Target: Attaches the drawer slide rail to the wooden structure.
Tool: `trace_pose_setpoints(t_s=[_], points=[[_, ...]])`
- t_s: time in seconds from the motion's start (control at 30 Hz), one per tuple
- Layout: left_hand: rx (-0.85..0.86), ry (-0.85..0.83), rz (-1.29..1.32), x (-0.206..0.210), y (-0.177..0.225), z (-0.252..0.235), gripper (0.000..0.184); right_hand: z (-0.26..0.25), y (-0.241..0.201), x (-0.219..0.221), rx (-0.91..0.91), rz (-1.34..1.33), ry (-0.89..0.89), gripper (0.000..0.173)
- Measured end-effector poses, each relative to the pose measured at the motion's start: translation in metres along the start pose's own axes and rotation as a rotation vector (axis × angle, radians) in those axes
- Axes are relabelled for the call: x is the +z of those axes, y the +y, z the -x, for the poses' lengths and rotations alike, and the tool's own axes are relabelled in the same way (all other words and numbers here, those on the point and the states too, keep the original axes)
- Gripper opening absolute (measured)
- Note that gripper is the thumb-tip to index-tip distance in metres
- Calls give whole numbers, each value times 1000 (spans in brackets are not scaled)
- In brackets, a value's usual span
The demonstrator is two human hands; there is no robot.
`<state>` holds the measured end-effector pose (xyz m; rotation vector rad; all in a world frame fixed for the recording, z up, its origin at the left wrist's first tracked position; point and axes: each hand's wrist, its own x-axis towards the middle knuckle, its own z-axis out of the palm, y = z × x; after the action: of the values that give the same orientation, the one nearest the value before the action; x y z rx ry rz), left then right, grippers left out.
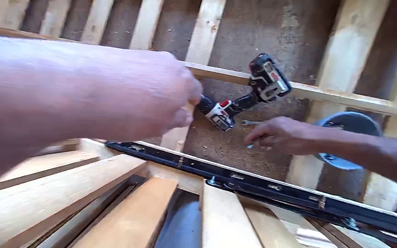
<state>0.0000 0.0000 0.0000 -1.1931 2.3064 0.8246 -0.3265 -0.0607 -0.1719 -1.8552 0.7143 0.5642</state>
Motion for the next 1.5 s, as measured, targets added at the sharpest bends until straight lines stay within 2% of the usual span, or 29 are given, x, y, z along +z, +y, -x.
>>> trace_pose_setpoints(t_s=[0.07,0.13,0.2,0.27,0.4,0.57,0.73,0.9,1.1,1.37,1.5], points=[[36,128,11,17,-10,1,40,-19,8,19,53,-103,-23,17],[-43,263,-41,33,-10,2,41,-36,25,41,94,-216,-5,10],[-190,224,-5,36,0,5,40,-44,37,63,127,-331,-24,11],[-264,183,35,39,2,4,41,-46,46,82,157,-503,-87,14],[-190,235,149,56,-8,7,41,-34,48,117,198,-758,-136,15],[-91,333,265,73,-20,10,41,-38,49,120,189,-986,-236,15],[-75,302,272,75,-23,9,42,-47,49,120,160,-1018,-285,13],[91,222,278,70,-36,8,48,-48,48,121,159,-1006,-301,14],[67,220,277,79,-38,9,42,-48,45,120,121,-946,-316,15],[56,176,310,76,-46,10,46,-53,46,123,102,-877,-325,14],[81,219,315,82,-50,7,49,-53,51,126,69,-982,-332,14]])
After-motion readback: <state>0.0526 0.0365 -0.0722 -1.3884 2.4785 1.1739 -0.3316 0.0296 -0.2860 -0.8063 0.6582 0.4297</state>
